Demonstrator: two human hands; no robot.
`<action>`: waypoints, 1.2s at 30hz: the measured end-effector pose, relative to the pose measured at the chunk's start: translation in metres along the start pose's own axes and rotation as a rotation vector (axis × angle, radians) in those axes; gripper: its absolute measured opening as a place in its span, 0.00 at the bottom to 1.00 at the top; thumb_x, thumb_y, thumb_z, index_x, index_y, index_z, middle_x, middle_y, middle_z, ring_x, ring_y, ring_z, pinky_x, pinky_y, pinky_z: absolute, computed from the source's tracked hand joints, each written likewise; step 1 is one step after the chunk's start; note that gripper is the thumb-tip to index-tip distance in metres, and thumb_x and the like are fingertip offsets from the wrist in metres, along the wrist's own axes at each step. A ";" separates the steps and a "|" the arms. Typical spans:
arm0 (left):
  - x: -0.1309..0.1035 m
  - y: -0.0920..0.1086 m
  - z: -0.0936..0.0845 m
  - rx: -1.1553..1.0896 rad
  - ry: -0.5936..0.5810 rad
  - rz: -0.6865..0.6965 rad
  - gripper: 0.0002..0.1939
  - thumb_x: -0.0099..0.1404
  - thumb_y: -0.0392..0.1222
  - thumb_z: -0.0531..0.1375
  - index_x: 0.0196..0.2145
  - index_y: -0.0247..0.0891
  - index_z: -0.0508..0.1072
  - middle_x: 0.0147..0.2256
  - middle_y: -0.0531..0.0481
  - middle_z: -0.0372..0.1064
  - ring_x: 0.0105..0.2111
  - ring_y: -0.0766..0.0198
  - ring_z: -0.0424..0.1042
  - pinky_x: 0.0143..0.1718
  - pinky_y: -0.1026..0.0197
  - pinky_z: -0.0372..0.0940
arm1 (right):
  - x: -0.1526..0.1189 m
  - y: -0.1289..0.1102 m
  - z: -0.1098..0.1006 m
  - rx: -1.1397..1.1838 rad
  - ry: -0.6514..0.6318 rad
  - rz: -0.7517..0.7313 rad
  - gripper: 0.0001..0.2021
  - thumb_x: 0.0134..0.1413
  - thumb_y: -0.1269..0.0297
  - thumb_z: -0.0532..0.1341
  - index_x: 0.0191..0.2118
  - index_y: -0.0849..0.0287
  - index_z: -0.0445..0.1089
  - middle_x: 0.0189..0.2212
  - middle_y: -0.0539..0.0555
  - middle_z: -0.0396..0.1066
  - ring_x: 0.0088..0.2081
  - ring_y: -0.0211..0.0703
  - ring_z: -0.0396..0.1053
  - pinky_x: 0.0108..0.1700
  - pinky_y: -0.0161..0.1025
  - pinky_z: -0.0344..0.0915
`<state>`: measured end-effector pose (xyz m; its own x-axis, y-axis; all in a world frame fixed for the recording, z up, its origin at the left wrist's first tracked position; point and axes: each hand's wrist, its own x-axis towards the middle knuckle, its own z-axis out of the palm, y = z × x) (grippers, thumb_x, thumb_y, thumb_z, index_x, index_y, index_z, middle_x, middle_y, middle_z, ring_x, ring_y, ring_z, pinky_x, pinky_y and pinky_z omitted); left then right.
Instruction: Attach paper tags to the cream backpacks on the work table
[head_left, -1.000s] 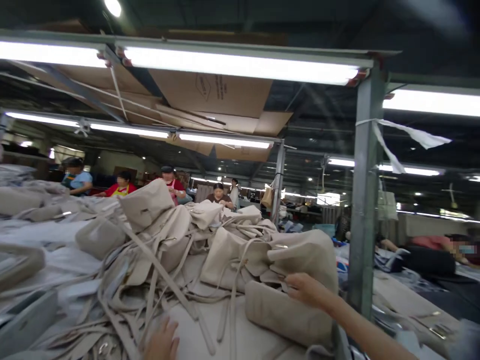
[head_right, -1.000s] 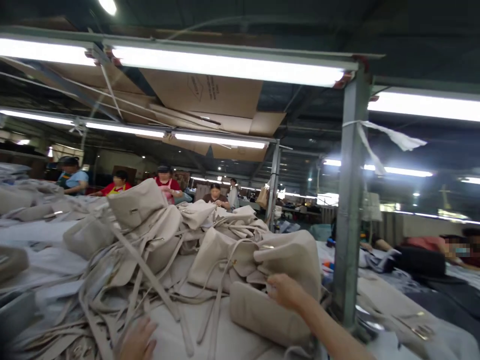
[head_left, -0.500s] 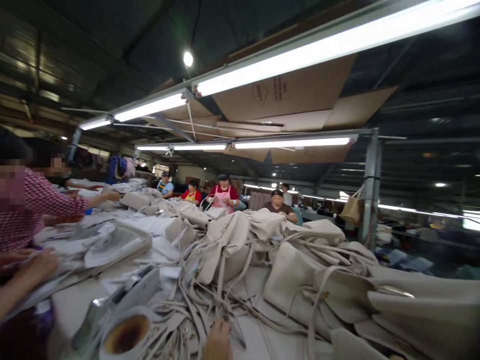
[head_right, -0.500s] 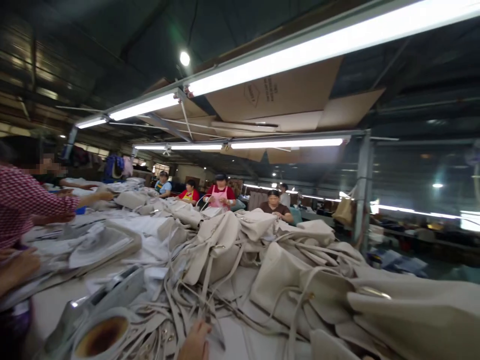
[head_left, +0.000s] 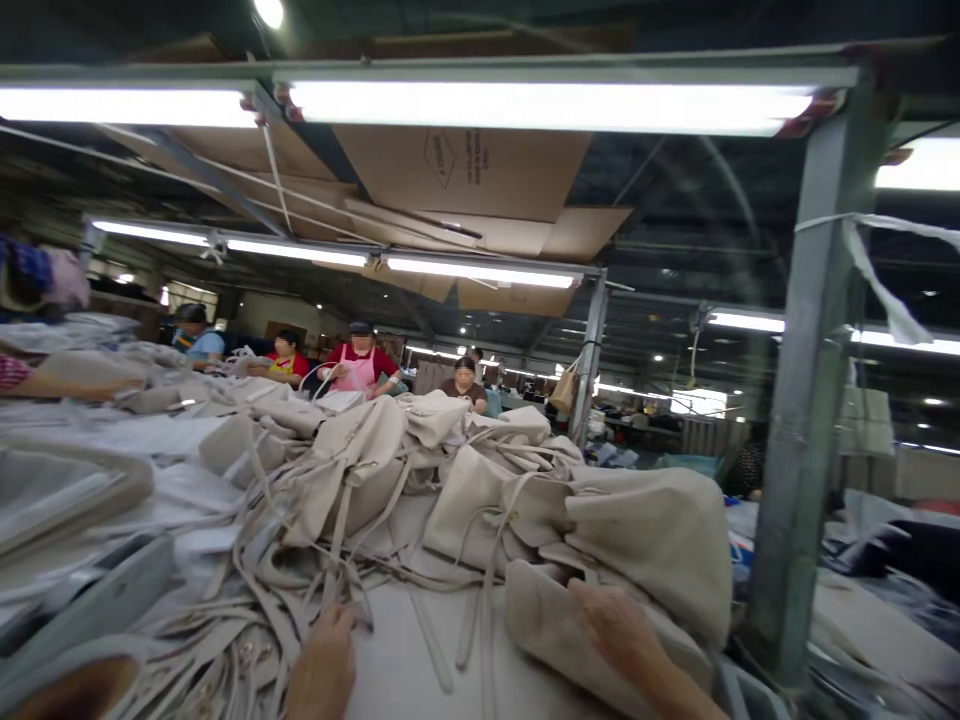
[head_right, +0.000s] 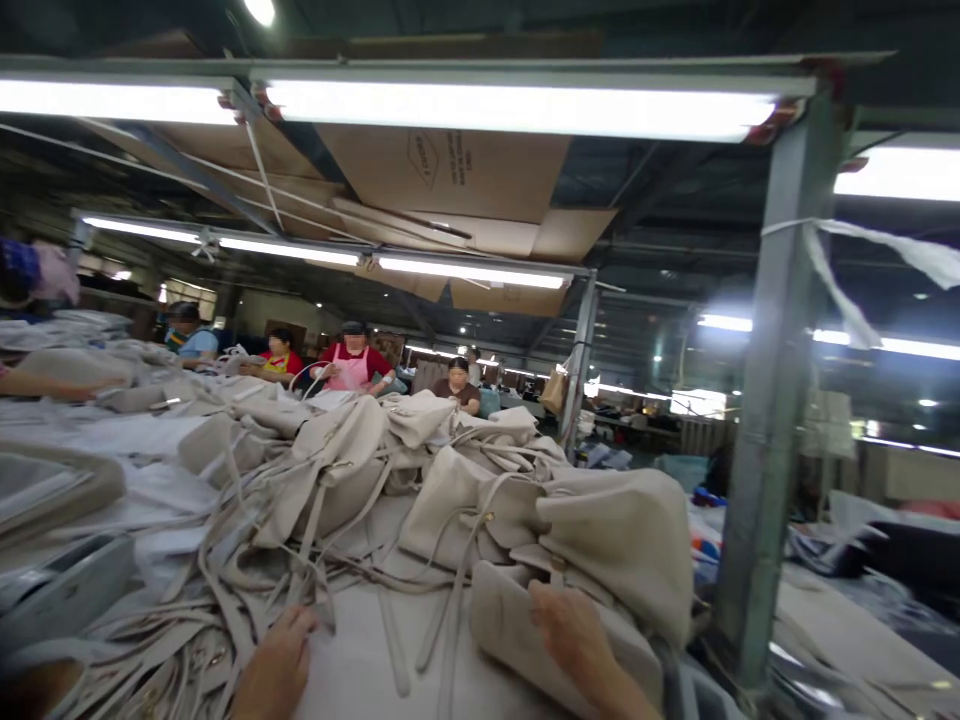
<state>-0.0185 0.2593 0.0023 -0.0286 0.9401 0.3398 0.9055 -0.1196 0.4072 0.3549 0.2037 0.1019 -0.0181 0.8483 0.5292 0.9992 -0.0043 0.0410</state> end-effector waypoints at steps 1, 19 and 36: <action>0.000 0.000 0.000 0.001 -0.007 0.007 0.20 0.62 0.23 0.45 0.41 0.38 0.72 0.48 0.45 0.71 0.49 0.63 0.71 0.54 0.62 0.59 | 0.002 -0.009 -0.008 -0.009 -0.032 -0.025 0.06 0.48 0.74 0.59 0.27 0.54 0.70 0.25 0.53 0.76 0.31 0.49 0.74 0.31 0.39 0.56; -0.002 0.001 -0.008 0.096 0.111 0.157 0.15 0.64 0.31 0.47 0.38 0.37 0.72 0.44 0.43 0.72 0.42 0.56 0.74 0.42 0.58 0.66 | 0.005 -0.106 -0.042 0.225 -0.254 -0.201 0.08 0.60 0.66 0.58 0.43 0.56 0.73 0.39 0.54 0.78 0.42 0.44 0.72 0.42 0.35 0.60; -0.023 0.024 -0.005 -0.041 0.040 0.561 0.16 0.59 0.26 0.45 0.34 0.38 0.70 0.38 0.44 0.71 0.42 0.57 0.71 0.45 0.57 0.66 | -0.207 -0.059 -0.028 0.103 -0.217 -0.434 0.21 0.50 0.56 0.67 0.49 0.55 0.71 0.51 0.61 0.74 0.47 0.56 0.74 0.45 0.44 0.72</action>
<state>0.0014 0.2328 0.0083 0.4359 0.7162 0.5451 0.7695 -0.6107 0.1870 0.2985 0.0134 0.0135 -0.4358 0.8510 0.2932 0.9000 0.4164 0.1290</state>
